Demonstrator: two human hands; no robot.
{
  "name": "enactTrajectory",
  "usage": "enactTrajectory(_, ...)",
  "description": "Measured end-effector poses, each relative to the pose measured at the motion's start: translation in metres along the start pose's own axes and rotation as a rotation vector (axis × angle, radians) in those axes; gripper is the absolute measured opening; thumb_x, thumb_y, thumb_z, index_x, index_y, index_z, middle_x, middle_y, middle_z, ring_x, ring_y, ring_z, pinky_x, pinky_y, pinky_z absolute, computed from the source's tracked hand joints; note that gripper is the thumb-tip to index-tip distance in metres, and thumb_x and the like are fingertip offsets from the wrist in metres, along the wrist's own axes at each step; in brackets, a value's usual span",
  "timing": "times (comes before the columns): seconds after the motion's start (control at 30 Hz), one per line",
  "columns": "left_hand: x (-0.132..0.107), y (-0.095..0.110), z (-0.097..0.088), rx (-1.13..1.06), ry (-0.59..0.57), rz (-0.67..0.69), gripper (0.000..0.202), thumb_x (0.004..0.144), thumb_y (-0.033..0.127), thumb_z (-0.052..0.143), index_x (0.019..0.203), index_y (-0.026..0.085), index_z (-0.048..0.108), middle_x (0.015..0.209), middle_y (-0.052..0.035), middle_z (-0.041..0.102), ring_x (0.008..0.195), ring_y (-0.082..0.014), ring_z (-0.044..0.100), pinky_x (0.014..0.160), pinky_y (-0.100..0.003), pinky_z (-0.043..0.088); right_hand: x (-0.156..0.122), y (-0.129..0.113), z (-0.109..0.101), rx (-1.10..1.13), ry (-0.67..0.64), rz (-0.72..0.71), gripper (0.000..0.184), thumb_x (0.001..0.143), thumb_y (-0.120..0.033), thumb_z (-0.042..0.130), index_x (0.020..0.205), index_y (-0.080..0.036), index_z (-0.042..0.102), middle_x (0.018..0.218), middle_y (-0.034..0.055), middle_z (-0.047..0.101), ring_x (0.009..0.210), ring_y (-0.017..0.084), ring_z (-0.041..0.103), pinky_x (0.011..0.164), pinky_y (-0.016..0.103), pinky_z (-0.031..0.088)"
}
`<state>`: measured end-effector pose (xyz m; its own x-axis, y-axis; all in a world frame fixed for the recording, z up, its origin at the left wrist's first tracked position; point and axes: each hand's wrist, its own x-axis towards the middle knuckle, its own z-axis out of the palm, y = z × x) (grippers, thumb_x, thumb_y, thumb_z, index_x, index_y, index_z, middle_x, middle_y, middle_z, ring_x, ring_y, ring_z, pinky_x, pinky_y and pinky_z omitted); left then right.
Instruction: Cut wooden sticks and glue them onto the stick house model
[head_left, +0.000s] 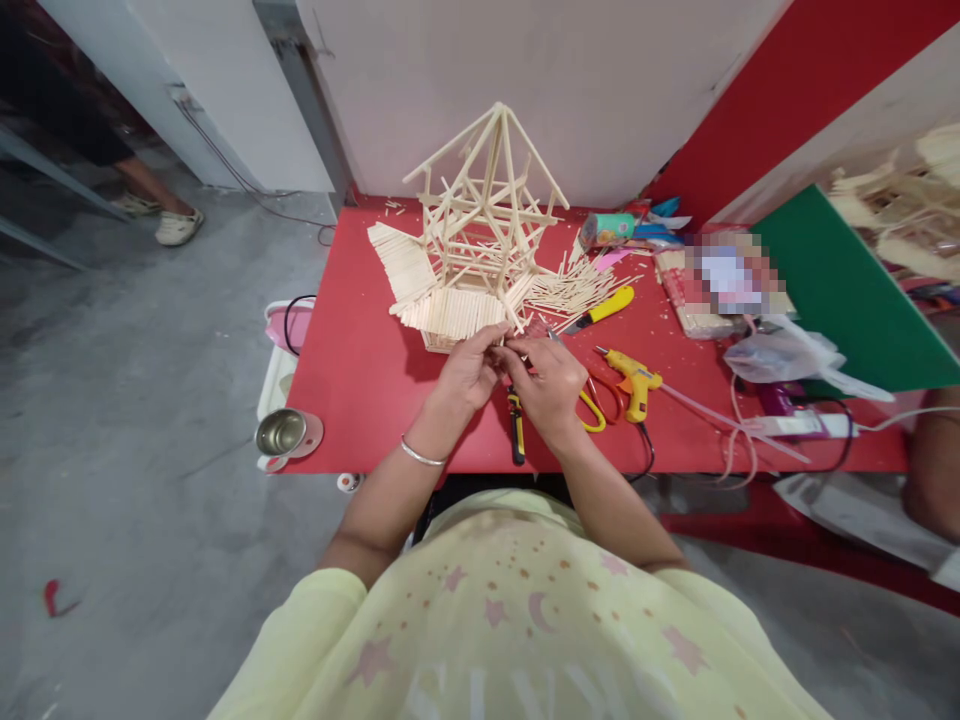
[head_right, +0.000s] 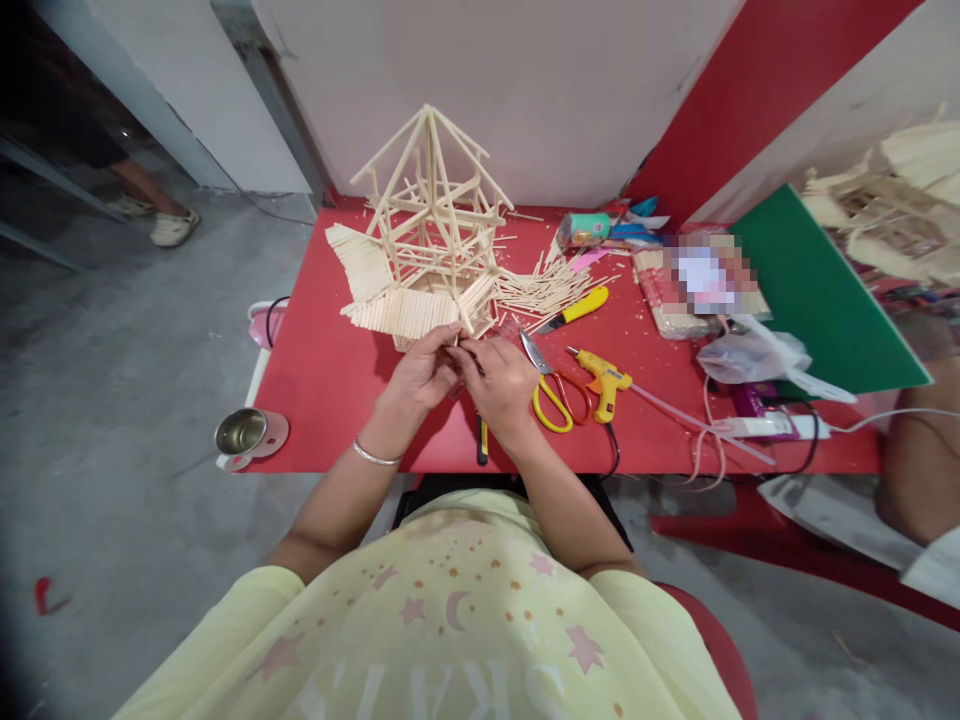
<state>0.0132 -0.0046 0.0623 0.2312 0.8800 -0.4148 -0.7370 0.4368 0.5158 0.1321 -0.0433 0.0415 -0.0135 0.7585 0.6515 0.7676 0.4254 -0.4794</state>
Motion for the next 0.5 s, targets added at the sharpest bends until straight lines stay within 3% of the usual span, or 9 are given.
enactTrajectory(0.5,-0.0002,-0.0040,-0.0091,0.004,-0.025,-0.006,0.009,0.074,0.013,0.079,0.074,0.015,0.070,0.070,0.0020,0.066,0.063,-0.0058,0.056,0.061,-0.019,0.044,-0.0026,-0.0005,-0.0012,-0.028,-0.016,-0.004,0.020,0.101,-0.036,0.063,0.099,-0.023,0.078,0.095,0.0051,0.080,0.090,0.019,0.072,0.085,0.034,0.054)
